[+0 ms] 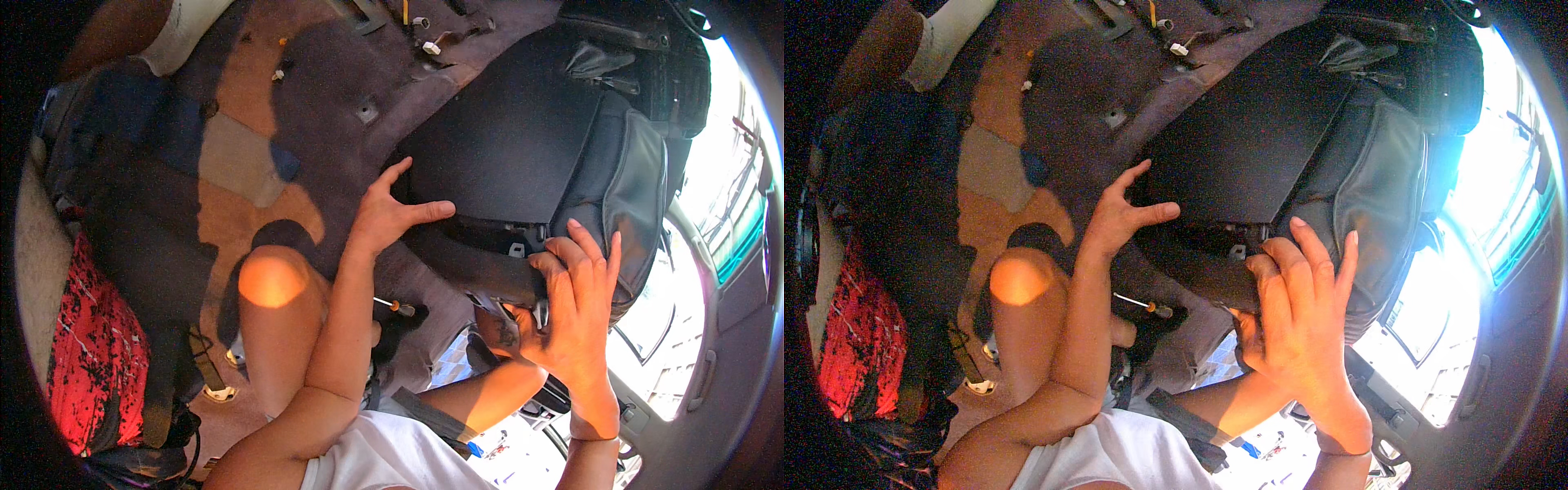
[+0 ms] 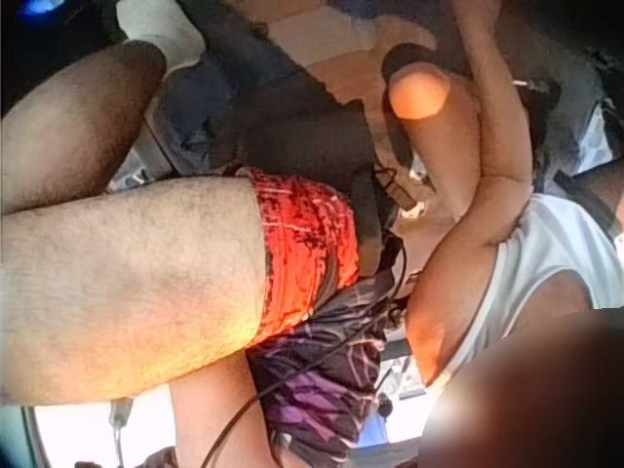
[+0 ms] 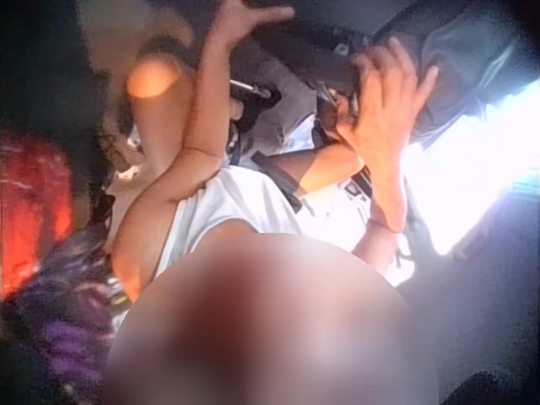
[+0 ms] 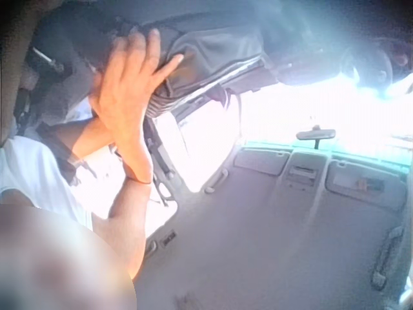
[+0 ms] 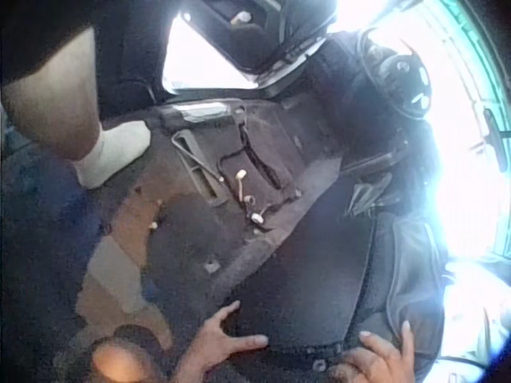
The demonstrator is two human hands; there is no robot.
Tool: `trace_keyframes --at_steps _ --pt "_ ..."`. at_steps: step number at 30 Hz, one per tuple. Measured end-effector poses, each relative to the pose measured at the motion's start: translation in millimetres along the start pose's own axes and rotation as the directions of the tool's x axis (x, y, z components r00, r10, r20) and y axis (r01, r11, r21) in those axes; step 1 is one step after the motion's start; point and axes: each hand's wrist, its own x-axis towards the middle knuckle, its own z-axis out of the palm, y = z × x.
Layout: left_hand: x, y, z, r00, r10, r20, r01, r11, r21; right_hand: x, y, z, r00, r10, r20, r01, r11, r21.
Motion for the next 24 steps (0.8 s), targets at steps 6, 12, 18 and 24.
trace_keyframes --at_steps 6,12,18,24 --pt "-4.5 11.3 0.0 0.999 -0.010 -0.035 0.014 0.995 0.103 -0.7 4.0 0.2 0.998 -0.022 -0.058 0.023 1.000 0.014" --pt "-6.1 25.1 0.7 0.999 -0.030 -0.037 0.035 0.991 0.132 -2.8 8.7 5.3 0.983 -0.139 -0.123 0.136 0.990 -0.036" --pt "0.4 4.5 2.8 0.999 -0.027 -0.022 0.030 0.994 0.104 0.2 7.1 2.4 0.986 -0.156 -0.061 0.151 0.985 -0.078" --pt "-15.5 78.8 -12.0 0.997 0.022 0.071 -0.040 0.962 0.269 6.7 8.2 -2.0 0.975 -0.220 0.002 0.219 0.972 -0.084"
